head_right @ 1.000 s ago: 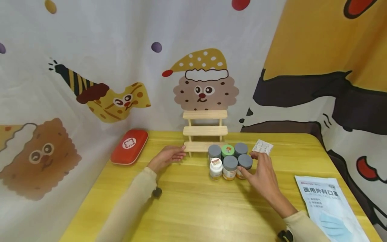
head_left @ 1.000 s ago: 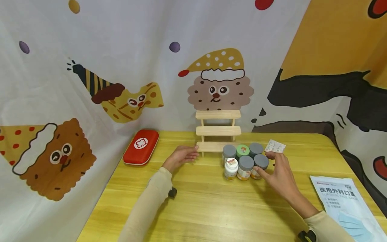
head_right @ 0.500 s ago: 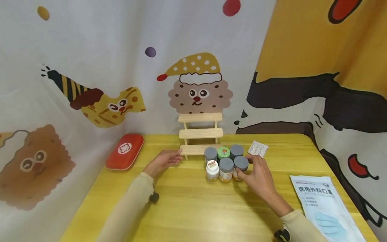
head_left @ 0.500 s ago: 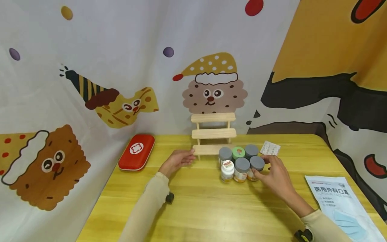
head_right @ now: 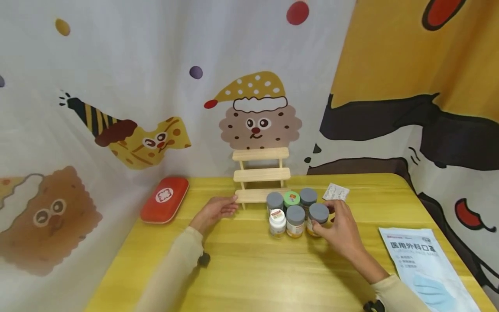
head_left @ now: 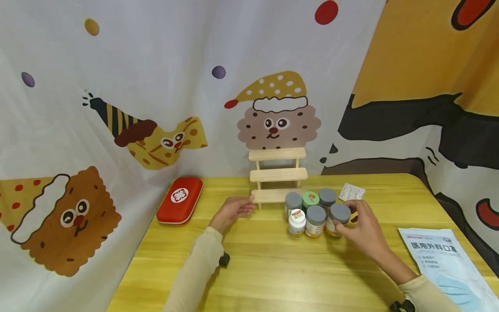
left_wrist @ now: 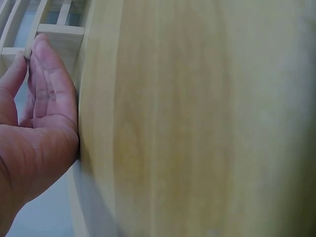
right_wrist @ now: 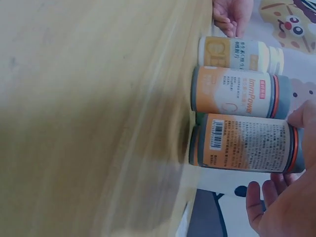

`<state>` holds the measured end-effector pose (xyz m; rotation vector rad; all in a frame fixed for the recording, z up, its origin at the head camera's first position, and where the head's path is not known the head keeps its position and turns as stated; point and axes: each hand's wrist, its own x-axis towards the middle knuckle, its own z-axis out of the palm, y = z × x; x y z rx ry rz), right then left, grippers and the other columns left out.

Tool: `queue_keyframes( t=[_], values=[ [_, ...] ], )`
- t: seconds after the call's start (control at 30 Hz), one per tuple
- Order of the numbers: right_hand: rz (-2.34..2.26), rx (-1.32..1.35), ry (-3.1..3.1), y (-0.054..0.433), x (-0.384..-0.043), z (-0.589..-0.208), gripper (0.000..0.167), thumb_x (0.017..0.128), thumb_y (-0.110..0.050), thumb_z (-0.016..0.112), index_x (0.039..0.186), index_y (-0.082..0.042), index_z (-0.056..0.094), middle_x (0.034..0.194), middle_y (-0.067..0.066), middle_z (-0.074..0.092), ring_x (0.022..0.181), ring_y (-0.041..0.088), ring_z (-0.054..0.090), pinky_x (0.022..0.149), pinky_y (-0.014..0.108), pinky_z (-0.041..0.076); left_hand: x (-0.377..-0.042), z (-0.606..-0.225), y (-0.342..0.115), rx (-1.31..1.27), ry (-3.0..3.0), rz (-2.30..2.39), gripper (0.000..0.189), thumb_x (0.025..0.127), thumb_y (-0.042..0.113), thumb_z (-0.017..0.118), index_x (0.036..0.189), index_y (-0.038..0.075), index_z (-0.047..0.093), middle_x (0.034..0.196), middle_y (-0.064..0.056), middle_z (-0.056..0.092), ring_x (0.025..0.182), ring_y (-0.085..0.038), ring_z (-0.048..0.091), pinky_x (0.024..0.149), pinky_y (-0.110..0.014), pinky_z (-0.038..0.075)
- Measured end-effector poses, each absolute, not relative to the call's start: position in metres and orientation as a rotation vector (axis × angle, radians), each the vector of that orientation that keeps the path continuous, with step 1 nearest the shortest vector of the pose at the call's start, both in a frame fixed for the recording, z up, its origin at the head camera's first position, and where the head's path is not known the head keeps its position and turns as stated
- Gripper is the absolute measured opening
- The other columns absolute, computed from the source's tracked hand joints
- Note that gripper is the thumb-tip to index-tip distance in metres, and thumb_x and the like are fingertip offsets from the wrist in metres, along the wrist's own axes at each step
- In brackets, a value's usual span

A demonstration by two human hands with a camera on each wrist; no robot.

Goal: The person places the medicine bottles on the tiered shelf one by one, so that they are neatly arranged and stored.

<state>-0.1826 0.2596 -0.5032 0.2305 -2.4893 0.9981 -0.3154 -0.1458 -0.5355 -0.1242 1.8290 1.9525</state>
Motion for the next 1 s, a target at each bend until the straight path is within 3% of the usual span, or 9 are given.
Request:
queue_keyframes(
  t=[0.1, 0.5, 1.0],
  values=[
    [1.017, 0.269, -2.491, 0.260, -0.181, -0.499, 0.054, 0.076, -0.007, 0.088, 0.122, -0.004, 0.058, 0.108, 0.006, 0.059, 0.097, -0.004, 0.042, 0.073, 0.022, 0.051, -0.314, -0.539, -0.149, -0.131, 1.838, 1.960, 0.048, 0.099, 0.033, 0.077, 0.127, -0.005, 0.070, 0.091, -0.002, 0.080, 0.082, -0.011, 0.078, 0.077, -0.024, 0.067],
    [0.979, 0.355, -2.458, 0.260, -0.175, -0.468, 0.057, 0.072, -0.003, 0.089, 0.120, -0.005, 0.057, 0.107, 0.003, 0.057, 0.095, -0.004, 0.044, 0.073, 0.010, 0.044, -0.313, -0.540, -0.150, -0.116, 1.839, 1.959, 0.048, 0.100, 0.033, 0.077, 0.126, -0.007, 0.070, 0.090, -0.002, 0.080, 0.082, -0.011, 0.077, 0.076, -0.023, 0.066],
    [0.964, 0.364, -2.382, 0.241, -0.185, -0.414, 0.054, 0.075, -0.006, 0.086, 0.122, -0.004, 0.059, 0.107, 0.004, 0.058, 0.094, 0.006, 0.048, 0.076, 0.015, 0.044, -0.314, -0.540, -0.143, -0.138, 1.824, 1.994, 0.046, 0.098, 0.033, 0.079, 0.122, -0.006, 0.073, 0.087, -0.002, 0.080, 0.078, -0.011, 0.077, 0.073, -0.022, 0.066]
  ],
)
